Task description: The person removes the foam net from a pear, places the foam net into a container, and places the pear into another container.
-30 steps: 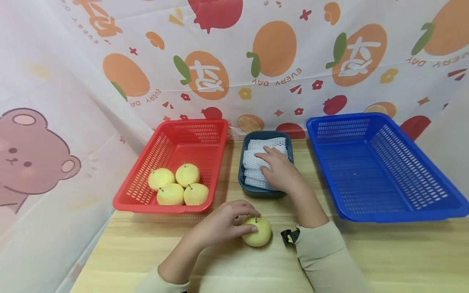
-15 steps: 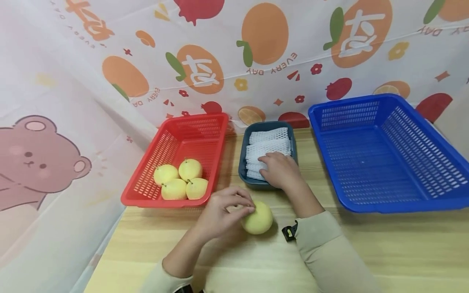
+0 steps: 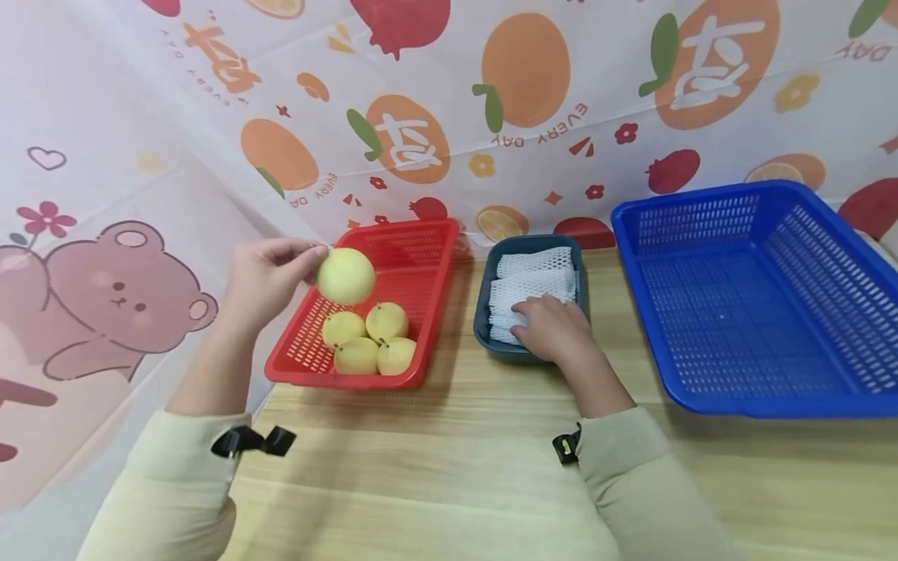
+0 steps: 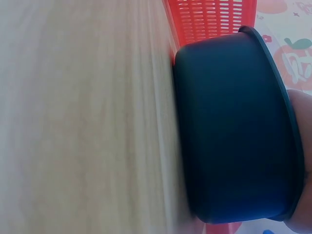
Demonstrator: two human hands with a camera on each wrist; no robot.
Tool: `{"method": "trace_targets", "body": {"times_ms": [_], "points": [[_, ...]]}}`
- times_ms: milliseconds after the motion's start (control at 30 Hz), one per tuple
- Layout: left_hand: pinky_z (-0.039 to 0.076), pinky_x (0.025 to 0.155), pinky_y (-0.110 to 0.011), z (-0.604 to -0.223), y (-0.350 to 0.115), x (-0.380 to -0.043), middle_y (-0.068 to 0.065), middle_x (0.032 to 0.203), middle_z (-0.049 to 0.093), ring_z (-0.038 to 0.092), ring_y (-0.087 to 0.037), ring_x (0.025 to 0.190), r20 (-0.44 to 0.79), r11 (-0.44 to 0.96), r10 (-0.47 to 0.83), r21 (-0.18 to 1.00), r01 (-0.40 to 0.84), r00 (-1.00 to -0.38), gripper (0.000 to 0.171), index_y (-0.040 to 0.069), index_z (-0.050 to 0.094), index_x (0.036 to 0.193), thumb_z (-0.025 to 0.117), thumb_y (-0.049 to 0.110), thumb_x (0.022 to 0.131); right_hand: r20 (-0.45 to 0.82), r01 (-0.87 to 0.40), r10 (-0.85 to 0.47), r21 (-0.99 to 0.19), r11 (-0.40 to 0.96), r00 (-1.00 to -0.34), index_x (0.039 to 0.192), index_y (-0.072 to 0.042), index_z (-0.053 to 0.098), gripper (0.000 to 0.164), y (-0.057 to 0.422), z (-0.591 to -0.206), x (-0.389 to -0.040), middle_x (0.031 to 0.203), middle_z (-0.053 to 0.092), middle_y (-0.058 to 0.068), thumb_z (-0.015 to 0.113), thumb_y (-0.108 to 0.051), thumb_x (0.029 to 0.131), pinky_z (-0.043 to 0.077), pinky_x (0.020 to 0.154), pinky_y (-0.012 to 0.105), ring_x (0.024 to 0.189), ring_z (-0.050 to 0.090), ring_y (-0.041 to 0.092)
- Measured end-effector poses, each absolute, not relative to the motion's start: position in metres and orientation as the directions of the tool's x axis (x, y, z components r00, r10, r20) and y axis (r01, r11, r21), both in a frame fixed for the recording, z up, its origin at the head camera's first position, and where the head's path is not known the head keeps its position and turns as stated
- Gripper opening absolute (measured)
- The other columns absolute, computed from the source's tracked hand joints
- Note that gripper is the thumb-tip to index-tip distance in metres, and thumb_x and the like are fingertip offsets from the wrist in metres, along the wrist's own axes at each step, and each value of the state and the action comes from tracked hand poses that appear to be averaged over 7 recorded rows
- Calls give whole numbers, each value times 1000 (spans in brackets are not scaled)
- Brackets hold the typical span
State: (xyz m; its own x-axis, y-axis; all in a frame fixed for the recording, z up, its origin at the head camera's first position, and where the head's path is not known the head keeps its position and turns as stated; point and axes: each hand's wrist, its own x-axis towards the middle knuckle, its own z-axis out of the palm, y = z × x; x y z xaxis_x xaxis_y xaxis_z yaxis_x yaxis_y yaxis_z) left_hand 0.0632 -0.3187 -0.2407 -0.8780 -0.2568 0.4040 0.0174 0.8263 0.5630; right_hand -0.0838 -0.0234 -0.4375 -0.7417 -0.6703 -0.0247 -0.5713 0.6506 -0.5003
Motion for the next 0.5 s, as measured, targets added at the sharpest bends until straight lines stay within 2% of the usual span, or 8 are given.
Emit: {"method": "trace_targets", "body": {"times_ms": [133, 267, 367, 400, 500], "points": [[51, 60, -21, -257, -350, 38, -12, 80, 73, 65, -11, 66, 332, 866, -321, 482, -133, -887, 24, 4, 77, 95, 70, 27, 92, -29, -560, -663, -507, 655, -748, 135, -18, 61, 44, -21, -440, -83, 141, 56, 11, 61, -37, 95, 33, 110, 61, 136, 45, 36], [55, 75, -33, -286, -372, 21, -12, 90, 75, 67, -20, 78, 214, 870, -376, 417, -264, -901, 25, 6, 76, 101, 67, 27, 94, -44, -545, -656, -516, 661, -754, 136, -18, 60, 45, -22, -442, -79, 142, 56, 11, 61, -38, 95, 32, 110, 62, 137, 43, 36], [55, 81, -39, -299, -384, 13, -13, 97, 73, 64, -26, 87, 136, 872, -400, 363, -330, -907, 24, 6, 75, 104, 65, 26, 95, -50, -541, -658, -524, 658, -751, 136, -18, 60, 46, -24, -442, -77, 142, 56, 11, 62, -39, 95, 32, 110, 62, 137, 43, 36], [57, 78, -40, -302, -386, 11, -13, 100, 72, 63, -27, 89, 109, 869, -404, 354, -344, -908, 23, 6, 74, 106, 65, 25, 95, -49, -541, -658, -526, 657, -752, 135, -18, 61, 45, -25, -441, -76, 142, 56, 11, 62, -38, 95, 32, 110, 62, 137, 44, 36], [53, 82, -43, -307, -391, 7, -12, 102, 70, 61, -29, 92, 68, 890, -392, 281, -359, -918, 21, 8, 74, 105, 64, 24, 96, -37, -544, -655, -524, 655, -754, 135, -19, 61, 45, -26, -438, -75, 141, 57, 9, 63, -38, 94, 32, 110, 61, 137, 44, 35]]}}
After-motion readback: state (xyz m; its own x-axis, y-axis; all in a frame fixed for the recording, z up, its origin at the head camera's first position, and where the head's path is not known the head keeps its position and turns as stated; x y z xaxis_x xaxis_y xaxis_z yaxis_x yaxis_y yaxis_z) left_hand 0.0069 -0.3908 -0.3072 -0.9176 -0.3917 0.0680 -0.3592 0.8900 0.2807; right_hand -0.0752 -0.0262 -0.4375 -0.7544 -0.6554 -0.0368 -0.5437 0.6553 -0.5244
